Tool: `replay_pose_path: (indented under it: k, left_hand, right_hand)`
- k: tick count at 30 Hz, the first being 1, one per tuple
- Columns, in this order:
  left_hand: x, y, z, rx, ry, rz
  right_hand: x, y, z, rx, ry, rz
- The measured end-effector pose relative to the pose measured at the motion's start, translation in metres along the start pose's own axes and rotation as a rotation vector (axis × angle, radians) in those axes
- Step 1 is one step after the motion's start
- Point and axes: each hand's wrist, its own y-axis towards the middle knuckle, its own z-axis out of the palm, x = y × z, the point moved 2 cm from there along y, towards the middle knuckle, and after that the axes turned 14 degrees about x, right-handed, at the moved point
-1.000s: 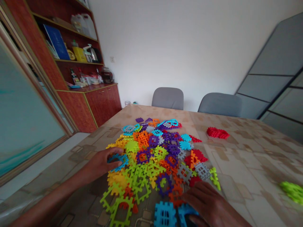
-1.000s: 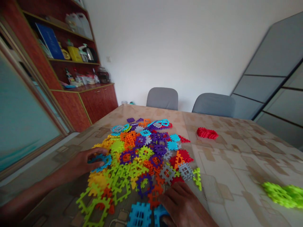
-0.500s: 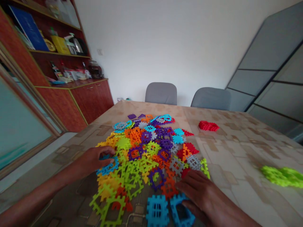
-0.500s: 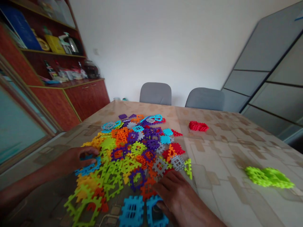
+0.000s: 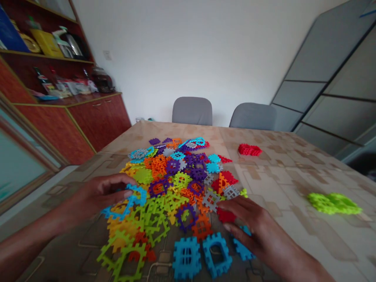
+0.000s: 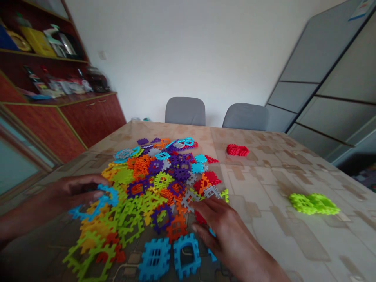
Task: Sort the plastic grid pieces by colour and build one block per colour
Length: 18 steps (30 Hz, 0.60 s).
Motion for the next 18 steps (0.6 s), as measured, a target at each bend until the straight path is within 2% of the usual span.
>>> replay_pose_path:
  k: [3,5,7,9,12,18]
  left_hand:
    - [-0.041,0.005,0.034,0.027,-0.148,0.194]
    - [-0.07,0.01,0.064,0.152,-0.233,0.315]
    - [-0.092,0.015,0.089,0.241,-0.302,0.382]
    - [-0.105,0.019,0.107,0.277,-0.339,0.417]
    - [-0.11,0.022,0.12,0.245,-0.364,0.453]
    - [-0.115,0.019,0.124,0.013,-0.215,0.499]
  right_hand:
    - [0.006,-0.005,0.006,0.04,0.233,0.002]
    - [0.013,-0.006,0.009,0.065,0.367,-0.007]
    - [0.02,-0.005,0.01,0.083,0.494,-0.033]
    - [0.025,-0.001,0.012,0.097,0.608,-0.076]
    - [0.03,0.005,0.017,0.113,0.652,-0.092]
    - [0.029,0.009,0.033,0.045,0.517,-0.024]
